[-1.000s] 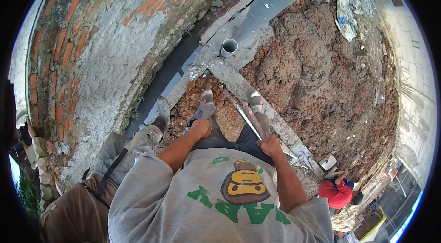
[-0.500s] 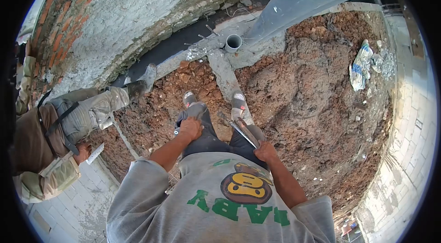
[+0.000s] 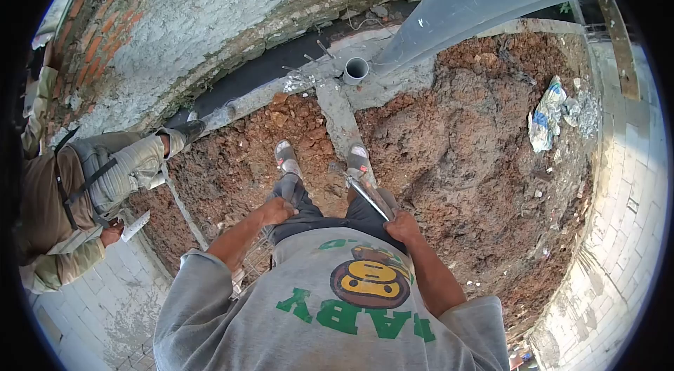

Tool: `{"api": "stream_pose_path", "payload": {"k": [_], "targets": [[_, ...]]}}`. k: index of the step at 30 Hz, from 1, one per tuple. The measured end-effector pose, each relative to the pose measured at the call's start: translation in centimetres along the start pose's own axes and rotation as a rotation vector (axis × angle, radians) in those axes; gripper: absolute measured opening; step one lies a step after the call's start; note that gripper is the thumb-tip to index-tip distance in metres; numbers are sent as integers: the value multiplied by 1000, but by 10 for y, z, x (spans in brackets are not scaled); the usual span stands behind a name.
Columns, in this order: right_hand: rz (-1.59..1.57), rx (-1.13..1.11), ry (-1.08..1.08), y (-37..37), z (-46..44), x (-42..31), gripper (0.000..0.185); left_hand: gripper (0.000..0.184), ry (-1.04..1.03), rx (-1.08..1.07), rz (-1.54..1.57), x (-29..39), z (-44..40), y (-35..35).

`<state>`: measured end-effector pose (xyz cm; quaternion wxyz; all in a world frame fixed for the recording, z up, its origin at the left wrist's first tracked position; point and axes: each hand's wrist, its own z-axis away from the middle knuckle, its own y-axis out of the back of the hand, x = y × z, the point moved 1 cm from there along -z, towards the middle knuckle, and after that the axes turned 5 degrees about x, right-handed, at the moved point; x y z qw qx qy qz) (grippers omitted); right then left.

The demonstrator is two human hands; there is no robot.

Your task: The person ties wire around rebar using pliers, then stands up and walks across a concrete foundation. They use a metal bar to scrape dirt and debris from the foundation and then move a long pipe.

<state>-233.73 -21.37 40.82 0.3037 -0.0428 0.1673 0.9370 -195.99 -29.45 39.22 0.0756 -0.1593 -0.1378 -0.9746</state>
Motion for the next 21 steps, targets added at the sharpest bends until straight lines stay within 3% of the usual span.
{"api": "stream_pose_path", "payload": {"k": [1, 2, 4, 5, 7, 11, 13, 16, 19, 21], "targets": [[-2, 6, -12, 3, 2, -4, 65, 46, 69, -36, 224, 0, 7, 6], [0, 16, -24, 5, 1, -6, 65, 46, 72, -28, 228, 8, 9, 12], [-5, 74, -13, -4, -7, 1, 58, 43, 261, 253, -4, 28, 2, 19], [-9, 129, -9, -10, -10, 6, 52, 43, 260, 249, 2, 28, -9, 12], [-2, 131, -14, -20, -15, 15, 51, 44, 108, 615, -144, 18, -38, -10], [16, 104, -49, -16, -12, 15, 49, 42, 133, 525, -206, 0, -47, -39], [5, 105, -30, -6, -8, 7, 50, 41, 188, 294, -142, 1, -42, -31], [74, 73, -42, 7, 4, -12, 52, 38, 94, 208, -146, 14, -16, -11], [41, 62, -35, 9, 8, -16, 54, 38, 193, 214, -44, 2, -30, -22], [66, 69, -33, 10, 12, -18, 54, 38, 120, 156, 30, -20, -38, -31]]}}
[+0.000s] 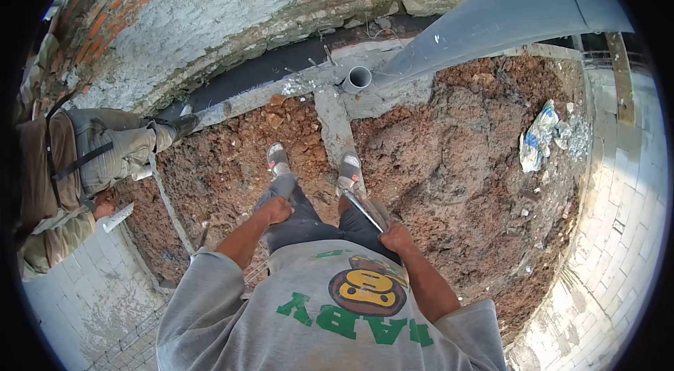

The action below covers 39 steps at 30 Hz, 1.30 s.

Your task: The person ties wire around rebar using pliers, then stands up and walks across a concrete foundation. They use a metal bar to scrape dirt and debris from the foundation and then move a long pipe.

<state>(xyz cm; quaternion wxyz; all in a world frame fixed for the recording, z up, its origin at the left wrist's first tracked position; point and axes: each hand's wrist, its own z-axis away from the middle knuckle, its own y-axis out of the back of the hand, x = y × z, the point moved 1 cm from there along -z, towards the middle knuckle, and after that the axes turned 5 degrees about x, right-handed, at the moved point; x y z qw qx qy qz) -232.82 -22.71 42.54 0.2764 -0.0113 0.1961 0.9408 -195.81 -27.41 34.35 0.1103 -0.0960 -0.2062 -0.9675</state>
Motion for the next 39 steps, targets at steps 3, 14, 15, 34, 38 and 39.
{"api": "stream_pose_path", "payload": {"k": [3, 14, 15, 34, 38, 39], "targets": [[-3, -2, -1, -15, -6, 14, 53, 40, -81, -155, 22, 13, 21, 11], [86, -70, -81, -7, -7, 5, 53, 29, -63, 326, -311, 32, 4, -23], [54, -22, -53, -10, -12, 12, 52, 28, -65, 298, -309, 26, 4, -27], [-16, 31, -80, -30, -30, 38, 46, 26, -61, 228, -381, 32, -12, -16], [-106, 21, -83, -14, -18, 21, 43, 31, -7, 96, -217, 19, 10, -11], [-49, -31, -100, -13, -23, 19, 47, 34, 1, 75, -122, 16, 8, -4]]}}
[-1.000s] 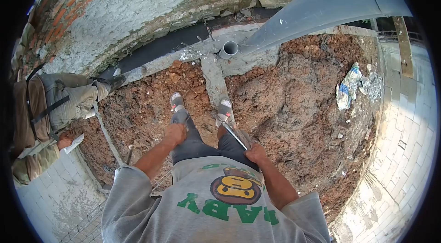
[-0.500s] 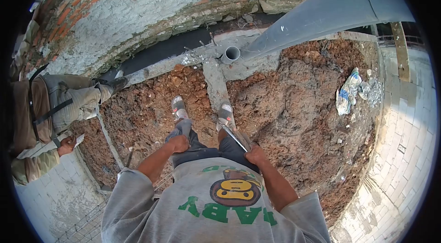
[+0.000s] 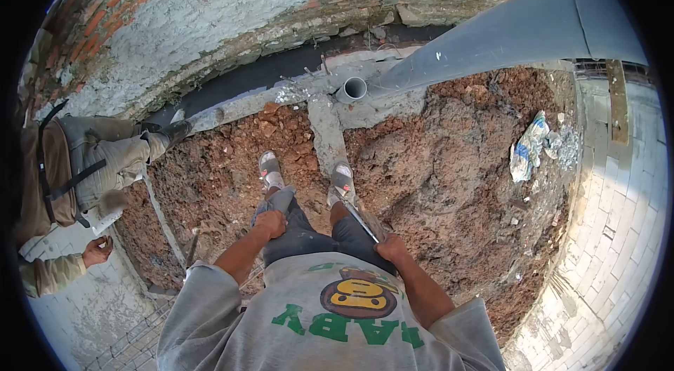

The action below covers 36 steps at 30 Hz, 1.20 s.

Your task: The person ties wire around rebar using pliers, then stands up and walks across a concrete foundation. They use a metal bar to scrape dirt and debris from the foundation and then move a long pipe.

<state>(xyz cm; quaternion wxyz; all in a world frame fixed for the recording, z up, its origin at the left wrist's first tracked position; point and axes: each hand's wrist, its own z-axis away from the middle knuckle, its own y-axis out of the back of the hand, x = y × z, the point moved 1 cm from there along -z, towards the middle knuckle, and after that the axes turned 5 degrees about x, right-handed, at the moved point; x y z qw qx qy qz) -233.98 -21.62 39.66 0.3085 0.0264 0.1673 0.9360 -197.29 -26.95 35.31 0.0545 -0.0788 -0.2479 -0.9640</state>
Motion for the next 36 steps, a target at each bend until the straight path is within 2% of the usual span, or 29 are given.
{"api": "stream_pose_path", "payload": {"k": [1, 2, 3, 5, 7, 9, 10, 12, 15, 16, 18, 25, 31, 34, 36], "targets": [[53, -52, -26, -3, -3, 0, 51, 34, -1, 4, -6, -4, 0, 3], [49, -47, -26, -9, -8, 3, 51, 37, 17, -107, 57, -6, 0, 2], [70, 12, 18, -14, -14, 7, 47, 40, 33, -219, 123, -6, -2, 2], [90, 70, 57, -12, -12, 6, 44, 42, -21, -278, 82, -2, 4, 14], [158, 1, 64, -4, -5, -5, 53, 44, -66, -341, 38, 4, 12, 37], [145, -66, 48, 2, -4, -7, 54, 43, 35, -139, 53, 20, 20, 52], [128, -118, 36, 2, -4, -6, 54, 43, 38, -149, 55, 24, 19, 47], [112, -118, 18, -2, -3, -4, 54, 40, -31, 144, -113, 30, 12, 42], [84, -92, 1, -6, -11, 8, 54, 38, -73, 173, -151, 12, -10, -24], [58, -77, -2, -6, -7, 5, 53, 38, -77, 169, -154, 14, -8, -18], [46, -105, -44, 0, -2, 0, 53, 40, 16, 13, -25, 18, -2, -8], [142, -109, -21, 2, -11, -3, 56, 36, 12, -46, 56, 14, -2, -7], [181, -94, 1, 6, -7, -1, 56, 39, 86, -186, 63, 19, 1, 5], [122, -47, 12, 4, -7, 5, 55, 43, 54, -283, 55, 3, -6, -5], [101, -36, 5, 7, -5, 6, 55, 48, -109, -416, 71, -6, -11, -9]]}}
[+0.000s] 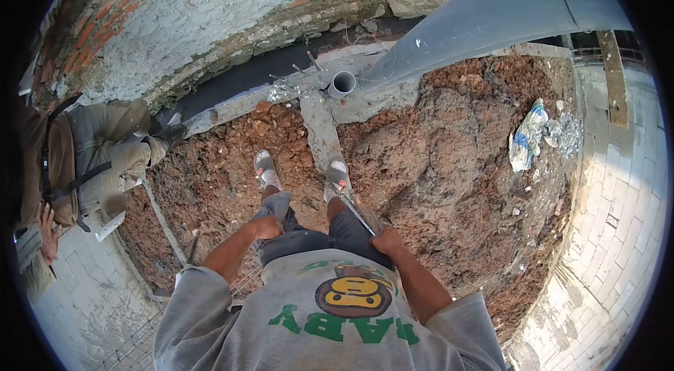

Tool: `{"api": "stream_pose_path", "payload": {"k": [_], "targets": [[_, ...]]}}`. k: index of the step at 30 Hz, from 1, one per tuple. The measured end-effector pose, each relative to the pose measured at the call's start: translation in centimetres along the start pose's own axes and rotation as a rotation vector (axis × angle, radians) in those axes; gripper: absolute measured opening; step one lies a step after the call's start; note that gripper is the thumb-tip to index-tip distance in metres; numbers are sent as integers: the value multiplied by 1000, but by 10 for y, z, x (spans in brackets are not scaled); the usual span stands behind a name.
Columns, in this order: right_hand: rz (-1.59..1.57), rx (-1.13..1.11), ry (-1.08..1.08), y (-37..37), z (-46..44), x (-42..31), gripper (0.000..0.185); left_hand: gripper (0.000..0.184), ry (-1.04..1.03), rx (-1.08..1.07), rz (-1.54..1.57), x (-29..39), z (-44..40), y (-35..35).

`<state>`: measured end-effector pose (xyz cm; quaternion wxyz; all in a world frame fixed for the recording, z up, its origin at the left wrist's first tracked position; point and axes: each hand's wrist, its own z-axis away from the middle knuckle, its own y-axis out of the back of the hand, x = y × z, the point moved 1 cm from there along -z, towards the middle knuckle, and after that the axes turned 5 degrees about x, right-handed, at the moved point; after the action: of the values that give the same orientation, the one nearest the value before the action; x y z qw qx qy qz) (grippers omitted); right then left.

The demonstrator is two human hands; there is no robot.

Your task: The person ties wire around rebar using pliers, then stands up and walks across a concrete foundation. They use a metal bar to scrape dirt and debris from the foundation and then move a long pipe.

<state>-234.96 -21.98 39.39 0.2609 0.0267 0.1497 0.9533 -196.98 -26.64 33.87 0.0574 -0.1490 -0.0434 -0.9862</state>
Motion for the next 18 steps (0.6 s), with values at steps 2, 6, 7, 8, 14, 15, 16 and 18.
{"api": "stream_pose_path", "payload": {"k": [2, 6, 7, 8, 14, 15, 16, 18], "targets": [[-20, 4, -14, -1, 0, 5, 54, 49, 81, 82, 36, 23, 23, 21], [-15, -14, -15, 2, 2, 5, 52, 41, 74, 588, -119, 55, 12, 1], [-10, -33, -26, 4, 4, 5, 52, 41, 67, 593, -120, 53, 1, -12], [-12, -25, -32, 0, -2, 11, 52, 38, 95, 543, -215, 53, -10, -24], [119, -11, 63, -10, -16, 22, 46, 37, 116, 443, -212, 35, -21, -27], [85, 17, 42, -11, -15, 24, 46, 38, 102, 401, -211, 34, -18, -24], [78, 26, 53, -10, -16, 22, 46, 39, 97, 361, -206, 36, -12, -16], [102, 46, 105, -9, -16, 20, 48, 42, 133, 314, -221, 48, 2, 5]]}}
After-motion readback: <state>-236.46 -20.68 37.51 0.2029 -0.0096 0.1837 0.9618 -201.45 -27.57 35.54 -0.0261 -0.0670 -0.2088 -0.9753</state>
